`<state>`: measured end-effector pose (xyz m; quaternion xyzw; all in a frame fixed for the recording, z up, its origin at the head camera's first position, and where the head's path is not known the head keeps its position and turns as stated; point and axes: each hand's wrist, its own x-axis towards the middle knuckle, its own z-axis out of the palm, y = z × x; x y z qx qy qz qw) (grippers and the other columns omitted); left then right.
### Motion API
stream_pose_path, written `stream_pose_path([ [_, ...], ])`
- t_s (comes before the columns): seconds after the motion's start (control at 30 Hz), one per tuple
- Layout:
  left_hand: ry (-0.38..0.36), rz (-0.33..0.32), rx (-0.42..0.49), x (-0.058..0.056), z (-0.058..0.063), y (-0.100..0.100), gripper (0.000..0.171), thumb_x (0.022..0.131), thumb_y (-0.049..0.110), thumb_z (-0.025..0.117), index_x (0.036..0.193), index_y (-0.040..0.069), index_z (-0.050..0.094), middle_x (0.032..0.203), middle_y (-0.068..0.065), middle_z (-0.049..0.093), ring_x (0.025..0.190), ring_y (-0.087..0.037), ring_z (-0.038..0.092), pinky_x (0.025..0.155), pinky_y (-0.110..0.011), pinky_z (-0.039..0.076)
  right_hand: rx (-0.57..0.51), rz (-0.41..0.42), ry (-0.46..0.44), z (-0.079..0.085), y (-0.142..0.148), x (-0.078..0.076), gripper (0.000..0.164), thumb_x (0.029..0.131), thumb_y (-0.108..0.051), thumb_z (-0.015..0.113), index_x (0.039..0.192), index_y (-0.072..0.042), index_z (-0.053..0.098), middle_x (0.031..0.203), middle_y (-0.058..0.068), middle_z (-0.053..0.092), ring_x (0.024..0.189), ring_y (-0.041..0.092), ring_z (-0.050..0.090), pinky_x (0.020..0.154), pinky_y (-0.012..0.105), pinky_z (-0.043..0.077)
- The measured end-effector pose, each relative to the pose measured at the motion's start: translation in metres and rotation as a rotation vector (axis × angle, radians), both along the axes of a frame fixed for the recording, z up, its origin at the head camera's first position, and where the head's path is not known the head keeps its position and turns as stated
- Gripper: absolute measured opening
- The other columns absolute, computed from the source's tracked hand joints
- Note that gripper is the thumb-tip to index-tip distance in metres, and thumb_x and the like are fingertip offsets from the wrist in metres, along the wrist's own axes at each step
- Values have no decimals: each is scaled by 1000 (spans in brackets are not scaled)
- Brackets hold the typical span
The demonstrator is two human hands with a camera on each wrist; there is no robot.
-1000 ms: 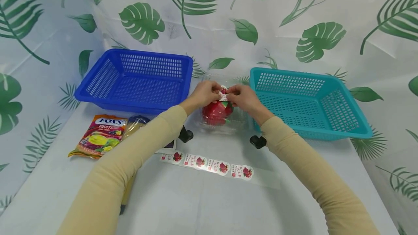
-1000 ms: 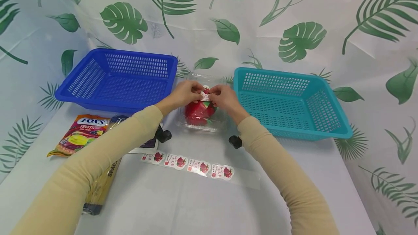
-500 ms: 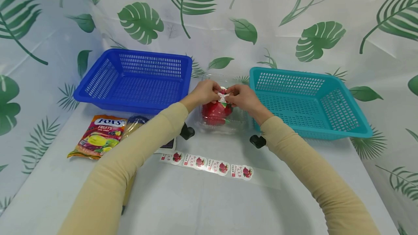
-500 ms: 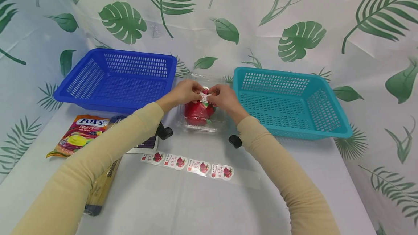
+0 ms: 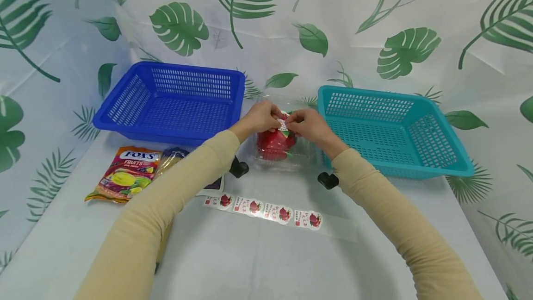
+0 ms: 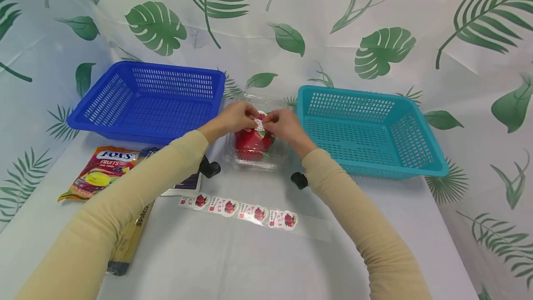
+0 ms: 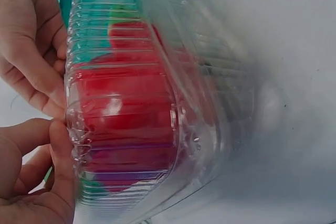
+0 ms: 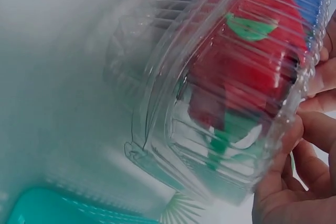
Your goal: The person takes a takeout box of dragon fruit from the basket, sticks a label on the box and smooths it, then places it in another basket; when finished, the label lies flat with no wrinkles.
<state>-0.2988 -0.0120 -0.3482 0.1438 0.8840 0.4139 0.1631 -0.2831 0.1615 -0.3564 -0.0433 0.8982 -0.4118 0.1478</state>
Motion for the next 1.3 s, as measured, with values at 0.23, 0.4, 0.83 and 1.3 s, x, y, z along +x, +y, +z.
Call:
stream_pose_path([
  [0.23, -4, -11, -23, 1, 1, -1, 26, 90, 8, 71, 114, 0, 67, 94, -9, 62, 76, -14, 61, 67, -22, 52, 12, 65, -50, 3, 5, -1, 26, 97, -15, 62, 119, 0, 62, 110, 14, 59, 100, 26, 55, 90, 37, 51],
  [0.4, -19, -26, -50, 1, 4, -1, 32, 89, 11, 72, 119, 2, 66, 96, -7, 59, 82, -15, 56, 69, -22, 49, 10, 102, -79, 5, 9, -3, 29, 97, -14, 62, 122, -1, 59, 109, 14, 56, 101, 26, 53, 94, 41, 50],
  [0.83, -19, -11, -26, 1, 1, -1, 34, 93, 10, 66, 126, 1, 63, 96, -8, 57, 81, -15, 57, 70, -23, 51, 31, 85, -94, 7, 7, -2, 27, 97, -9, 58, 122, -1, 58, 109, 13, 55, 100, 26, 52, 89, 34, 50],
  [1.3, -14, 18, -10, -1, 1, 2, 39, 93, 8, 65, 130, -1, 59, 96, -10, 57, 69, -11, 62, 68, -22, 54, 78, 103, -95, 8, 4, -5, 53, 100, -14, 57, 149, -8, 38, 130, 17, 49, 107, 30, 57, 93, 37, 52],
])
